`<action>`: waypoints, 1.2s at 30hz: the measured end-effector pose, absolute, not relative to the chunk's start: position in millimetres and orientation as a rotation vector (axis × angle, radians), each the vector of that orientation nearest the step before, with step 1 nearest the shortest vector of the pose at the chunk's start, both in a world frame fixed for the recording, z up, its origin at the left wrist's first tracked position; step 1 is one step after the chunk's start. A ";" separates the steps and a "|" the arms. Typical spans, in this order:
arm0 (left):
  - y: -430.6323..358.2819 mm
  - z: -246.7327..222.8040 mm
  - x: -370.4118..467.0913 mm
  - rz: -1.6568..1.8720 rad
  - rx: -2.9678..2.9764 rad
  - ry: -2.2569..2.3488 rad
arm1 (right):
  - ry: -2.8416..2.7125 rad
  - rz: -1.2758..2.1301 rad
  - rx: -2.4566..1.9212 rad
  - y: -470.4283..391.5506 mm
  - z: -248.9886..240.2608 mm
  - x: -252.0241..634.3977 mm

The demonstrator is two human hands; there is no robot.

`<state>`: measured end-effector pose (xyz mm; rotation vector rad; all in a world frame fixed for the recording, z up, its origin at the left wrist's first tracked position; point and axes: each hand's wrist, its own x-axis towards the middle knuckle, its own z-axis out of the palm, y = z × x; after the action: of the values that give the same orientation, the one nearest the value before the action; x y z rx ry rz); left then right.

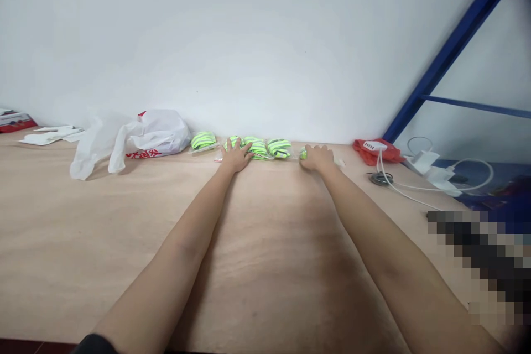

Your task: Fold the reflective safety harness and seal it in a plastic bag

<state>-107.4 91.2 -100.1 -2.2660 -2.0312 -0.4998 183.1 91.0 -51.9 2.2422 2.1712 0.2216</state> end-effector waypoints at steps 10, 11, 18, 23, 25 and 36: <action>99.5 -102.9 -102.2 -0.569 -2.184 -1.990 | 2.368 0.389 2.254 128.2 -30.5 128.3; 98.1 -102.4 -101.7 -0.562 -2.235 -1.918 | 2.325 0.288 2.293 131.7 -30.6 119.2; 91.2 -100.7 -95.5 -0.675 -2.475 -1.540 | 2.160 -0.360 2.422 163.5 -38.5 104.8; 90.0 -98.9 -91.8 -0.744 -2.493 -1.569 | 2.408 -0.337 2.606 171.8 -44.0 126.5; 89.6 -97.9 -91.1 -0.745 -2.493 -1.585 | 2.696 -0.247 2.577 168.2 -47.3 135.1; 84.1 -93.8 -89.2 -0.701 -2.508 -1.648 | 2.678 -0.263 2.155 144.5 -35.2 200.7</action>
<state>-89.2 84.1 -93.8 -2.5083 -1.6483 -0.7009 200.7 144.5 -35.2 2.1554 2.6782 -0.2627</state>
